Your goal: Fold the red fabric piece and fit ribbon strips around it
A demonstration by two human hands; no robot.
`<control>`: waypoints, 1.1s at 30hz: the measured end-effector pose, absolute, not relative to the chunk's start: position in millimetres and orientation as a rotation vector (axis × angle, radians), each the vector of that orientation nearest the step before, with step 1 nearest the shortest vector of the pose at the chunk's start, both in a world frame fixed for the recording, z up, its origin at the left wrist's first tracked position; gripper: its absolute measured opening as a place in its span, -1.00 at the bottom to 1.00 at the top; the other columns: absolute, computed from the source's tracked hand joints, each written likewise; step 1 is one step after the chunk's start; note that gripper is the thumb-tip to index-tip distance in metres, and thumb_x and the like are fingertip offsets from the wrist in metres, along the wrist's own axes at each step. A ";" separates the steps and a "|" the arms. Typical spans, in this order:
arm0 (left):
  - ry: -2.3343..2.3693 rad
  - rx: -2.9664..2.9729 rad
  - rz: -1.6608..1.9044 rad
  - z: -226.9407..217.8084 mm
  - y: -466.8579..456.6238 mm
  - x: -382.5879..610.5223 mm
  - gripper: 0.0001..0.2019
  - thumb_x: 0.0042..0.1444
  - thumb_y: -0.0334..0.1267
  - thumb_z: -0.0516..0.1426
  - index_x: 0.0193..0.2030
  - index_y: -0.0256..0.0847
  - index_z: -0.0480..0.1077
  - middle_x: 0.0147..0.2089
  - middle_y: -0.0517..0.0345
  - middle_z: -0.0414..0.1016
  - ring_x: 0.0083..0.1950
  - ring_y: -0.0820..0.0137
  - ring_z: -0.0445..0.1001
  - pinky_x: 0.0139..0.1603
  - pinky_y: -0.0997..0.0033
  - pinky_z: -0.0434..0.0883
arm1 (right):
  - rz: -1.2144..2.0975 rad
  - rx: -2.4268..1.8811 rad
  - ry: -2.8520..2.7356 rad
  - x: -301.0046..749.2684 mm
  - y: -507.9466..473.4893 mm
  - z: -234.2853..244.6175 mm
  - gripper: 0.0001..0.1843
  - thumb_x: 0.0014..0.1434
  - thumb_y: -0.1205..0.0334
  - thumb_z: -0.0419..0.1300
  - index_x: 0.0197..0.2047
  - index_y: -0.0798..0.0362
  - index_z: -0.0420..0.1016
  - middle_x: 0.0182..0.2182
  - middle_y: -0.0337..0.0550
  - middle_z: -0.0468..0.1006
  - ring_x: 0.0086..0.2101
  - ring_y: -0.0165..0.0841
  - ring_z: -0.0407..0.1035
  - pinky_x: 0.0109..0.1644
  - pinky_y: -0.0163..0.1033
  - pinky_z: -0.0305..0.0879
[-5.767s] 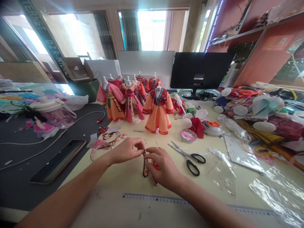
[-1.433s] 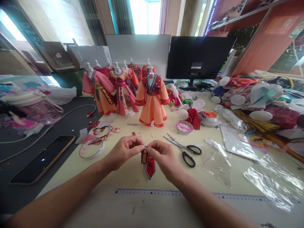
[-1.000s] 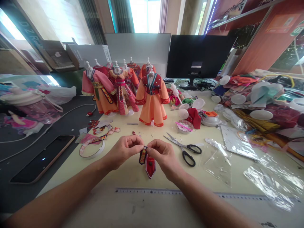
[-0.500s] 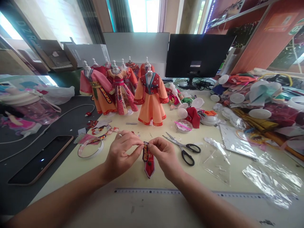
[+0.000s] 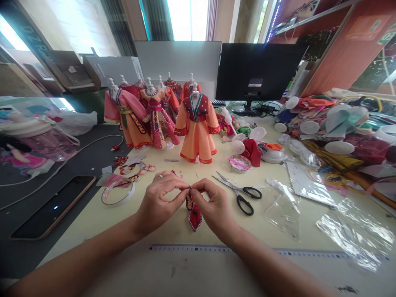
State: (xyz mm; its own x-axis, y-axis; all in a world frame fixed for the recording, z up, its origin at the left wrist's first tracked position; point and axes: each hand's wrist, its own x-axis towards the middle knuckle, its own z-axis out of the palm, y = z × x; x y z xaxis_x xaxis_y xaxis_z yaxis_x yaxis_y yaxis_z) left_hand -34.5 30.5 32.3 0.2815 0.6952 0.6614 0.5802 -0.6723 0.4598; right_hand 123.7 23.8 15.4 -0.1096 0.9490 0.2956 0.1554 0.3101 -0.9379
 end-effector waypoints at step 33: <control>0.866 1.351 0.926 54.0 46.2 -55.1 -0.93 0.04 -0.33 0.16 -0.41 -0.28 0.44 -0.25 0.14 0.49 -0.17 0.45 0.41 -0.05 0.45 0.32 | 1.416 -0.938 -1.263 123.8 24.4 21.2 -0.82 0.09 0.11 0.24 -0.42 0.04 0.43 -0.53 -0.28 0.44 -0.50 -0.45 0.32 -0.40 -0.30 0.27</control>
